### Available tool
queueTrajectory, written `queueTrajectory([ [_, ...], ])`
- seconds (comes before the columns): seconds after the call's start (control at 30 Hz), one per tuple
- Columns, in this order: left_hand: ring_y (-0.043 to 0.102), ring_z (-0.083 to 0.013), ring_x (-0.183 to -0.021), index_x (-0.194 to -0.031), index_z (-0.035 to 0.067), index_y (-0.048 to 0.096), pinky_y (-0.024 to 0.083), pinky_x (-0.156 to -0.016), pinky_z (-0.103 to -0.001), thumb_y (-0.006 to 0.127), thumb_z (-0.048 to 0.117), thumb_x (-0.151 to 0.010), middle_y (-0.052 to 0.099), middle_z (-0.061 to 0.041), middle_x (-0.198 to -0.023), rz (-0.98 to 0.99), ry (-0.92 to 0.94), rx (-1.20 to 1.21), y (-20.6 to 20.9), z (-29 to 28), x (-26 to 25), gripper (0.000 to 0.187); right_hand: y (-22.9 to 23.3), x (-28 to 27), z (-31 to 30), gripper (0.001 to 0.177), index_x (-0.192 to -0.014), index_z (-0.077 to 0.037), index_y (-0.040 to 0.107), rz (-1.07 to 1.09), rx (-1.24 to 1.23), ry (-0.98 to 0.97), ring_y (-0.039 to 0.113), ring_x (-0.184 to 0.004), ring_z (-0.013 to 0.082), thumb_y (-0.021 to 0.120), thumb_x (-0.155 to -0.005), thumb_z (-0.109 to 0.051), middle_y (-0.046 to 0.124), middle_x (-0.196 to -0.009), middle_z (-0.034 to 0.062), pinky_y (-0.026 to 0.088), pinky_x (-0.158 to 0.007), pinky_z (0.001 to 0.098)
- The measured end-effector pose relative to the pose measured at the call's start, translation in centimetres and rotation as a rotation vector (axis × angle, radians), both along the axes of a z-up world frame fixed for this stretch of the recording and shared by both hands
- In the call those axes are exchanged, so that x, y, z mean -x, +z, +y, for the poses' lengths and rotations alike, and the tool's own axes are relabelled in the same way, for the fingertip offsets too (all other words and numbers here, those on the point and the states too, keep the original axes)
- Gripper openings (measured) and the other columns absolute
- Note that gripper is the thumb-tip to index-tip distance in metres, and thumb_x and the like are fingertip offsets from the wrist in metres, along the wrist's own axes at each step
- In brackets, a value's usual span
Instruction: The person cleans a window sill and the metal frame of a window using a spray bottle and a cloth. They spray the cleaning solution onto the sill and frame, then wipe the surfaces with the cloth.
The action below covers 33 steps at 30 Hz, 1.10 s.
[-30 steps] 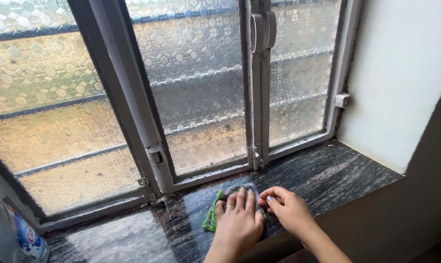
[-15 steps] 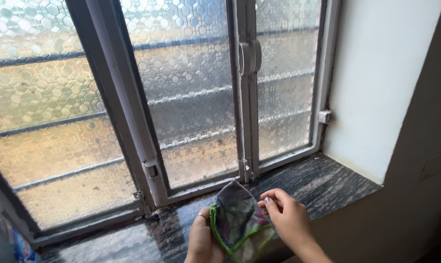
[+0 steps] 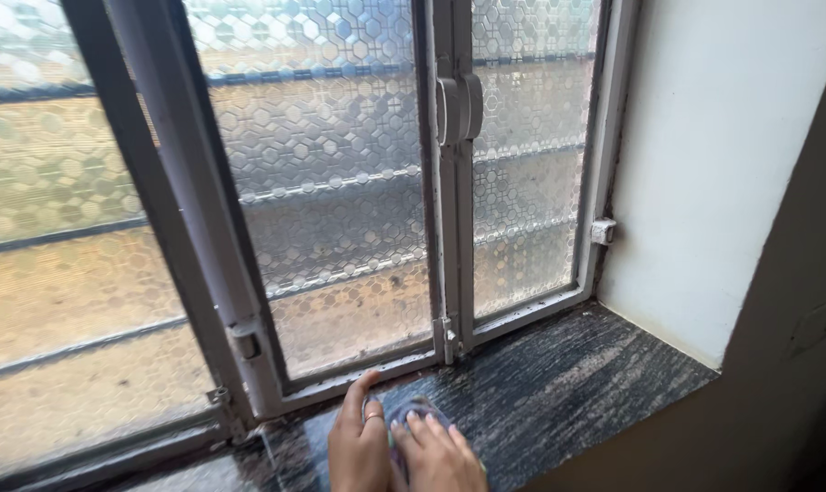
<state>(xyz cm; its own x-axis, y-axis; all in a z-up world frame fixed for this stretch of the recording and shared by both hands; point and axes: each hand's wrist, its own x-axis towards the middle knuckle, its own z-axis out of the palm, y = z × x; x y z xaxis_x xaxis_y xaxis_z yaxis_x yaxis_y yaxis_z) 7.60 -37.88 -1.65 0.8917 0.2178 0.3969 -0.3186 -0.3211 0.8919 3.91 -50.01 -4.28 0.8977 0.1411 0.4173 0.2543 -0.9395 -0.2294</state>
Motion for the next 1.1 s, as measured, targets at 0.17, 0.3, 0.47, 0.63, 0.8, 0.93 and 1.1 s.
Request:
queueTrajectory([
  [0.17, 0.062, -0.0254, -0.127, -0.137, 0.021, 0.060, 0.047, -0.107, -0.037, 0.051, 0.019, -0.093, 0.064, -0.012, -0.135, 0.151, -0.118, -0.209, 2.9, -4.1, -1.5, 0.046, 4.2, -3.1, -4.6, 0.042, -0.141, -0.030, 0.054, 0.298, -0.109, -0.169, 0.047, -0.140, 0.0221, 0.042, -0.102, -0.038, 0.048, -0.153, -0.0008, 0.030, -0.121, 0.0467],
  [0.3, 0.051, -0.0335, -0.136, -0.132, 0.007, 0.061, 0.036, -0.113, -0.044, 0.054, 0.018, -0.094, 0.060, -0.017, -0.140, -0.229, -0.174, -0.508, 1.9, -7.3, -2.2, 0.041, 4.7, -4.0, -10.6, 0.044, -0.141, -0.028, 0.059, 0.118, 0.001, -0.253, 0.054, -0.134, 0.0187, 0.042, -0.100, -0.032, 0.057, -0.147, -0.0014, 0.029, -0.117, 0.0540],
  [0.47, 0.052, -0.0355, -0.135, -0.127, 0.004, 0.063, 0.037, -0.112, -0.044, 0.054, 0.014, -0.091, 0.064, -0.017, -0.138, -0.328, -0.296, -0.439, 1.2, -10.7, -2.0, 0.038, 3.6, -4.8, -11.6, 0.032, -0.127, -0.014, 0.064, 0.210, 0.158, -0.399, 0.066, -0.120, 0.0238, 0.041, -0.107, -0.024, 0.071, -0.126, 0.0056, 0.052, -0.105, 0.0399],
  [0.63, 0.058, -0.0339, -0.128, -0.126, 0.005, 0.064, 0.044, -0.108, -0.043, 0.053, 0.015, -0.091, 0.066, -0.017, -0.131, -0.196, -0.292, -0.335, 2.8, -12.3, -2.1, 0.038, 3.0, -7.5, -13.5, 0.033, -0.124, -0.011, 0.065, 0.030, 0.032, -0.079, 0.065, -0.117, 0.0251, 0.049, -0.095, -0.018, 0.070, -0.125, 0.0066, 0.045, -0.105, 0.0460],
  [0.8, 0.058, -0.0354, -0.128, -0.126, 0.004, 0.064, 0.043, -0.108, -0.045, 0.053, 0.016, -0.094, 0.067, -0.020, -0.129, -0.323, -0.348, -0.486, 2.7, -14.8, -3.7, 0.036, 2.6, -10.1, -18.9, 0.038, -0.127, -0.018, 0.066, -0.049, 0.048, -0.189, 0.064, -0.121, 0.0218, 0.047, -0.095, -0.013, 0.066, -0.133, 0.0041, 0.043, -0.110, 0.0453],
  [0.93, 0.056, -0.0367, -0.129, -0.126, 0.003, 0.063, 0.042, -0.109, -0.046, 0.052, 0.017, -0.094, 0.065, -0.021, -0.129, -0.263, -0.341, -0.488, 1.0, -18.5, -5.3, 0.036, 3.6, -11.4, -23.2, 0.043, -0.135, -0.021, 0.062, 0.108, 0.038, -0.353, 0.064, -0.123, 0.0212, 0.039, -0.100, -0.011, 0.061, -0.141, -0.0005, 0.049, -0.107, 0.0424],
  [1.1, 0.055, -0.0365, -0.131, -0.126, 0.001, 0.062, 0.040, -0.110, -0.047, 0.050, 0.020, -0.097, 0.064, -0.021, -0.132, -0.242, -0.334, -0.532, 0.1, -21.9, -6.8, 0.036, 4.8, -13.2, -27.9, 0.049, -0.143, -0.024, 0.055, 0.265, 0.028, -0.487, 0.064, -0.126, 0.0187, 0.033, -0.102, -0.008, 0.056, -0.149, -0.0036, 0.056, -0.103, 0.0387],
])
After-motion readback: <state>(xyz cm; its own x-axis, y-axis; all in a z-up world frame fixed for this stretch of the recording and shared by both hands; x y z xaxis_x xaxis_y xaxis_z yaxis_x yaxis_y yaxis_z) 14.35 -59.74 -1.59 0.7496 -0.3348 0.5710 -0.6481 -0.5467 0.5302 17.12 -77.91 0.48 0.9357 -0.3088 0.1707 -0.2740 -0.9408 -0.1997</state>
